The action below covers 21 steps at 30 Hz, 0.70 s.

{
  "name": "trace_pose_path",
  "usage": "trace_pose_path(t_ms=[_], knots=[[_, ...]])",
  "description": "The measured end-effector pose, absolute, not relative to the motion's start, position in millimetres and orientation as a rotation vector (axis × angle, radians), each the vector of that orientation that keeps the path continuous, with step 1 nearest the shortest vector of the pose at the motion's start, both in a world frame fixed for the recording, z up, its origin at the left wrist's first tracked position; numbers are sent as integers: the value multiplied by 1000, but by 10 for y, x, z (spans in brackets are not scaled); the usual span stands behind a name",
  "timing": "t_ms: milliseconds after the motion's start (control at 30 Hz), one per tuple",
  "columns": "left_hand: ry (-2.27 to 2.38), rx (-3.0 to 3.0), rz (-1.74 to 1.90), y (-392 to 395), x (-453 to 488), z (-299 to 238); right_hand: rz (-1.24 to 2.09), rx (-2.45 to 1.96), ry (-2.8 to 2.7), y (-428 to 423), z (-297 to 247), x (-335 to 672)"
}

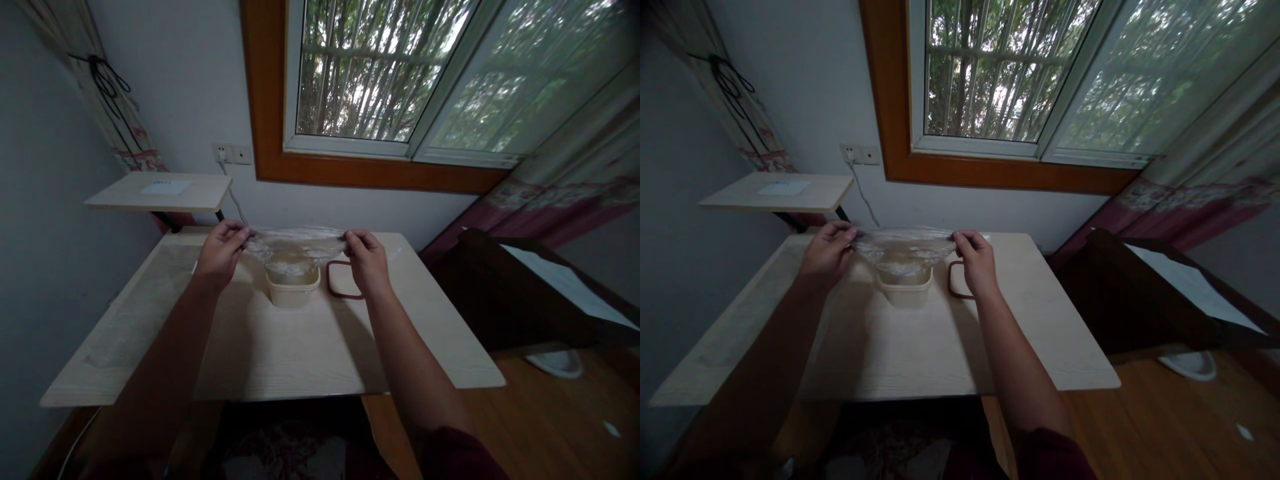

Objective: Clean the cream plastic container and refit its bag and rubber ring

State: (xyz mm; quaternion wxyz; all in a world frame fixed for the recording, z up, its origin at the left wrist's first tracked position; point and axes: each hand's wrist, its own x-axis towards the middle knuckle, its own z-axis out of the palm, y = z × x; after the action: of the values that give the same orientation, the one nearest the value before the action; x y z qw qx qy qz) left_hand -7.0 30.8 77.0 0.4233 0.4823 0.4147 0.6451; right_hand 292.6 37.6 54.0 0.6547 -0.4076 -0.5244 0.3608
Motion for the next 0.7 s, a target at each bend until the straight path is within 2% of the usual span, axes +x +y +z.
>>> trace_pose_path(t_ms=[333, 700], knots=[[1048, 1561, 1512, 161, 78, 935, 728, -881, -1268, 287, 838, 2549], [1028, 1841, 1358, 144, 190, 911, 920, -676, -1708, 216, 855, 2043]])
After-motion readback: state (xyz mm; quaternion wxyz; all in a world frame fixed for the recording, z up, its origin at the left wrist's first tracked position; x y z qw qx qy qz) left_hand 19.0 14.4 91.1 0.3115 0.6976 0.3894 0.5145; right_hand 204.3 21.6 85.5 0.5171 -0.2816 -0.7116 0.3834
